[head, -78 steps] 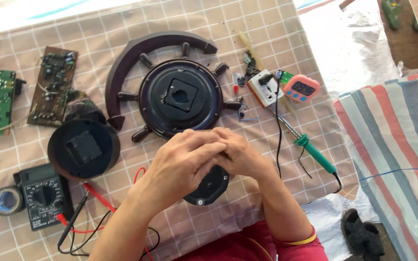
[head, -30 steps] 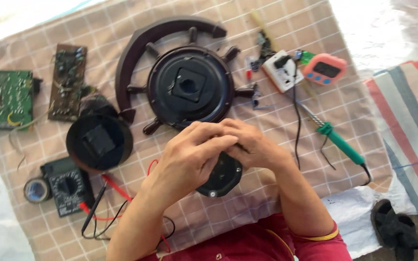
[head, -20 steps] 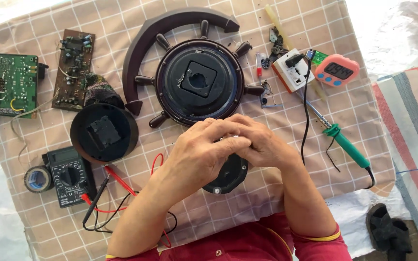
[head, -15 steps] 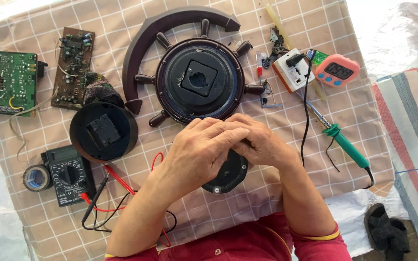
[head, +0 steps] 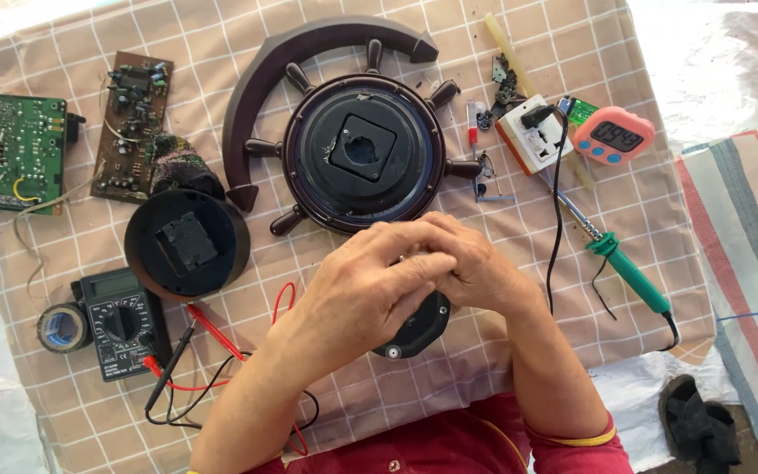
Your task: Testing and inspecting the electrical components of a ship-wheel-style clock using a multimeter and screwdriver on a workbench.
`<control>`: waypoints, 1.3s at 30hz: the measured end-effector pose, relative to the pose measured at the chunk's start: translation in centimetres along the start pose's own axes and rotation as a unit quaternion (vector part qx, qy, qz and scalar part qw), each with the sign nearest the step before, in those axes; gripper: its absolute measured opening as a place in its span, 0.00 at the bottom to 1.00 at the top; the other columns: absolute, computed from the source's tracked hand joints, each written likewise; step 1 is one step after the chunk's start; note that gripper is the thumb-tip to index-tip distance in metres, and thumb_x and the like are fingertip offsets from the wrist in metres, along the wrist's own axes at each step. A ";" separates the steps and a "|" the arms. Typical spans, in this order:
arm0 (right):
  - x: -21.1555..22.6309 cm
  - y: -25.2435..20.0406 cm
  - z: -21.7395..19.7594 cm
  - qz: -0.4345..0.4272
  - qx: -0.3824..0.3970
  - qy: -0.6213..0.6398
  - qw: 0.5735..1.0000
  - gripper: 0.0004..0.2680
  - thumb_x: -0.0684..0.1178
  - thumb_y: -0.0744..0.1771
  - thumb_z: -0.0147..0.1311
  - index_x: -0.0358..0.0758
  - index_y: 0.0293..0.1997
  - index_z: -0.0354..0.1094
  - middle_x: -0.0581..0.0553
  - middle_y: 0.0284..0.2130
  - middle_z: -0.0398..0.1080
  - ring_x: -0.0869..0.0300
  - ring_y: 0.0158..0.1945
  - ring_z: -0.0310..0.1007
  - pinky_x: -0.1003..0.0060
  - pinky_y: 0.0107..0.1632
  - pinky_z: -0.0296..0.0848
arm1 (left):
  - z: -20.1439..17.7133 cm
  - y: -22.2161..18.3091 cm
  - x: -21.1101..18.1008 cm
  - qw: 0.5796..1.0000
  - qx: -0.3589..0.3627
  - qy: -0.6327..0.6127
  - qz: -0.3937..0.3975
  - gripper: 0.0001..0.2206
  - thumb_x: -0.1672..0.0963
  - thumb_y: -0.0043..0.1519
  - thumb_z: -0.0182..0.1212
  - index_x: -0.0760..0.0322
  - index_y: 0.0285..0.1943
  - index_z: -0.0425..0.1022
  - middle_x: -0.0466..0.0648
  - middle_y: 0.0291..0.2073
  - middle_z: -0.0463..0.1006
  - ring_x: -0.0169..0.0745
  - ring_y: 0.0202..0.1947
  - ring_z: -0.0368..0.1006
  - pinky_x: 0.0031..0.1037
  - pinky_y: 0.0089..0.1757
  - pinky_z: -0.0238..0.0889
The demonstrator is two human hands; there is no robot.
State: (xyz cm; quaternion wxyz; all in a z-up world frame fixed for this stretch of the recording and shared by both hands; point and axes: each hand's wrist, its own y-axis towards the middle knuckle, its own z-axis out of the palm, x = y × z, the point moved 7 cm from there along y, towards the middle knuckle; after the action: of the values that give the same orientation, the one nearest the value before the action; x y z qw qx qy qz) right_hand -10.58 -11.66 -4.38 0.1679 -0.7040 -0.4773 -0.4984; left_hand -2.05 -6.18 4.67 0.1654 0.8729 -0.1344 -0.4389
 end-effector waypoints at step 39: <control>1.9 1.0 -0.8 -0.018 0.010 0.021 1.000 0.09 0.50 0.63 0.47 0.36 0.38 0.64 0.41 0.36 0.64 0.53 0.35 0.63 0.62 0.40 0.65 | 0.2 -0.6 0.7 0.999 -0.011 -0.011 -0.041 0.10 0.63 0.51 0.55 0.56 0.37 0.75 0.48 0.32 0.70 0.42 0.30 0.68 0.22 0.32 0.64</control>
State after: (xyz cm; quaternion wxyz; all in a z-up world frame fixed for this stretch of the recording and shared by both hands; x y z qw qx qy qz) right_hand -10.11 -11.72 -2.14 0.1762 -0.6831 -0.4912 -0.5110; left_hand -1.76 -5.95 3.79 0.1551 0.8710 -0.0959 -0.4561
